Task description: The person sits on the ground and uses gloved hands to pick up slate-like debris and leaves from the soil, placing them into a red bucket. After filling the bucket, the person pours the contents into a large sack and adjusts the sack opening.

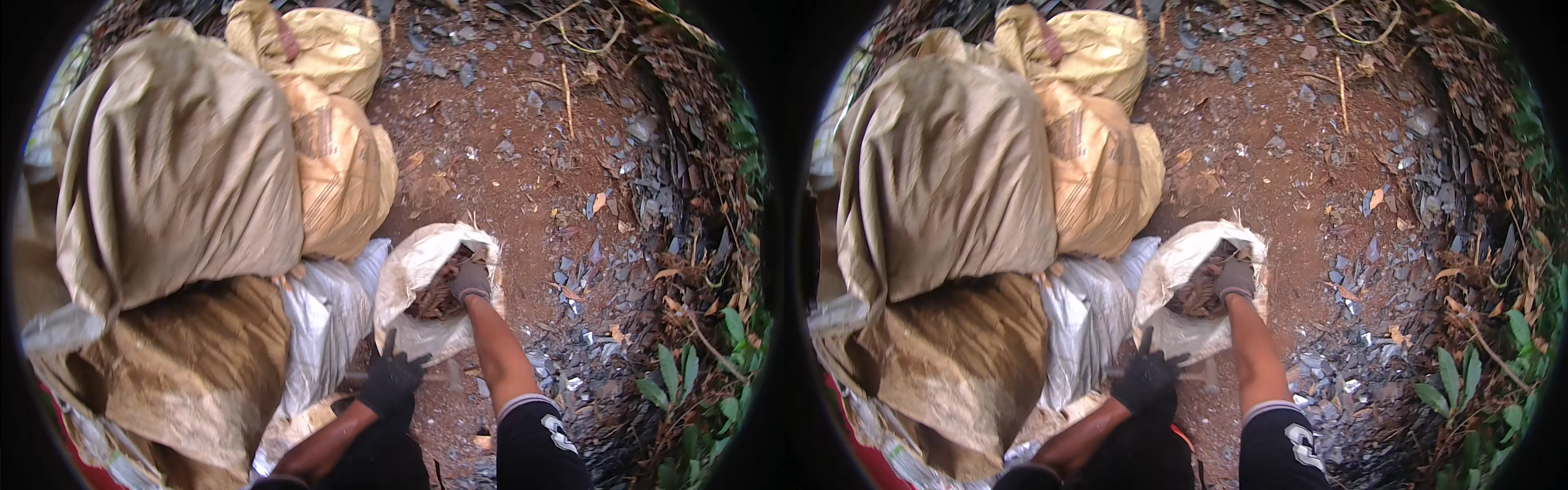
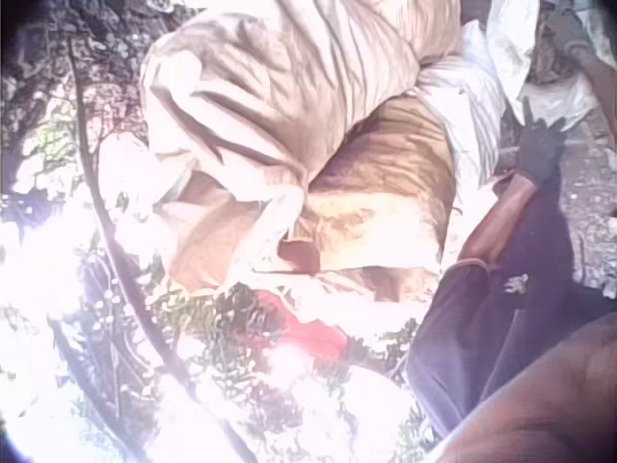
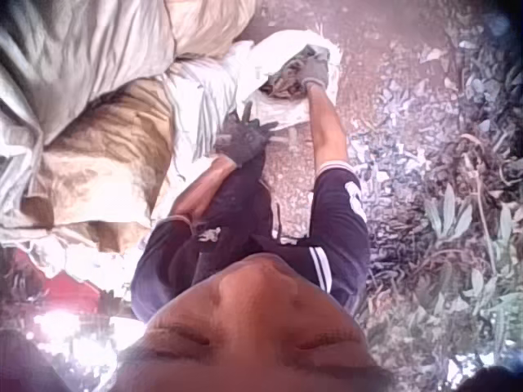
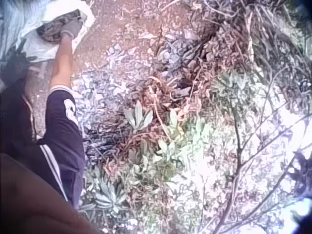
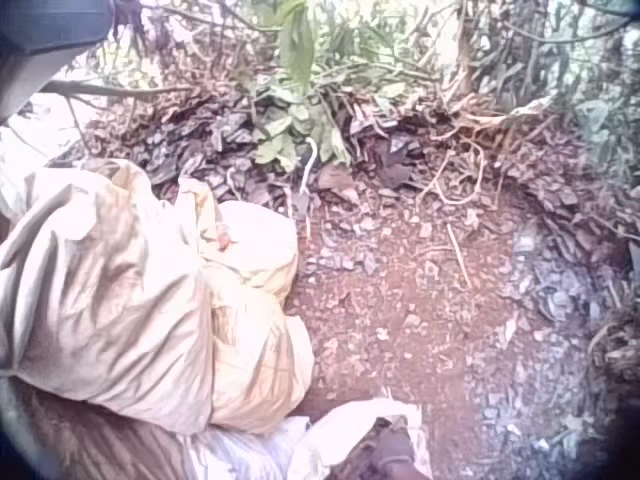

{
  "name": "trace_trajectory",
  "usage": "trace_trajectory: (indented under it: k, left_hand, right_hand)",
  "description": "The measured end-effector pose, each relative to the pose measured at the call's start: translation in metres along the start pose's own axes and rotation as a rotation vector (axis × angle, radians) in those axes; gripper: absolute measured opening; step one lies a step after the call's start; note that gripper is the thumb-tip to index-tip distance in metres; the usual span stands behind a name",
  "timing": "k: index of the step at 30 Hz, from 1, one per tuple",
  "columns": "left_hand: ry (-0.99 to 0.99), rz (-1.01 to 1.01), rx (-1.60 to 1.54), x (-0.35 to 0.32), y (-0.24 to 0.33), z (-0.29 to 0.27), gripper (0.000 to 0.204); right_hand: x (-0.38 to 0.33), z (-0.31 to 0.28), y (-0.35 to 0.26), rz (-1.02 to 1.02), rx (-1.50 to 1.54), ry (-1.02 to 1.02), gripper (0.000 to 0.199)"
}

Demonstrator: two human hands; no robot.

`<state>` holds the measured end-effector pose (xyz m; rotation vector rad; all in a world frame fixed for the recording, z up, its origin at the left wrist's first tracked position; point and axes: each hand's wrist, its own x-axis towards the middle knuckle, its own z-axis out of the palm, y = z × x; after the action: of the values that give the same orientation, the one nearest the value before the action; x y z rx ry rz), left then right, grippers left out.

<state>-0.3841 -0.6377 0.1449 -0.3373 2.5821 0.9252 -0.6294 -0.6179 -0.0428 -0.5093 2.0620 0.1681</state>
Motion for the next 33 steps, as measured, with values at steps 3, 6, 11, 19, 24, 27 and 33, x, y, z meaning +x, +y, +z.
trace_trajectory:
  k: [3, 6, 11, 19, 24, 27, 33]
  left_hand:
    - [-0.083, 0.029, -0.045, 0.005, 0.018, 0.004, 0.02]
    - [0.024, 0.073, -0.17, 0.004, 0.035, 0.02, 0.018]
    - [-0.02, 0.027, -0.096, -0.014, 0.042, 0.037, 0.016]
    - [-0.111, -0.111, -0.015, -0.019, 0.045, 0.009, 0.037]
    - [-0.004, -0.188, -0.064, 0.012, 0.05, 0.01, 0.033]
    - [0.054, -0.233, -0.038, 0.029, 0.031, 0.006, 0.029]
    - [0.122, -0.431, -0.192, 0.02, -0.014, 0.01, 0.046]
  right_hand:
    - [0.05, 0.032, -0.002, 0.055, -0.062, 0.211, 0.042]
    - [0.074, 0.063, 0.018, 0.137, -0.017, 0.221, 0.047]
    - [0.065, 0.016, 0.044, 0.094, 0.032, 0.226, 0.058]
    - [0.005, -0.095, -0.03, -0.278, 0.016, 0.017, 0.077]
    - [-0.021, -0.073, -0.101, -0.544, -0.163, 0.009, 0.092]
    - [-0.045, -0.037, -0.111, -0.554, -0.066, 0.353, 0.068]
    - [-0.179, -0.046, -0.108, -0.681, -0.458, 0.359, 0.043]
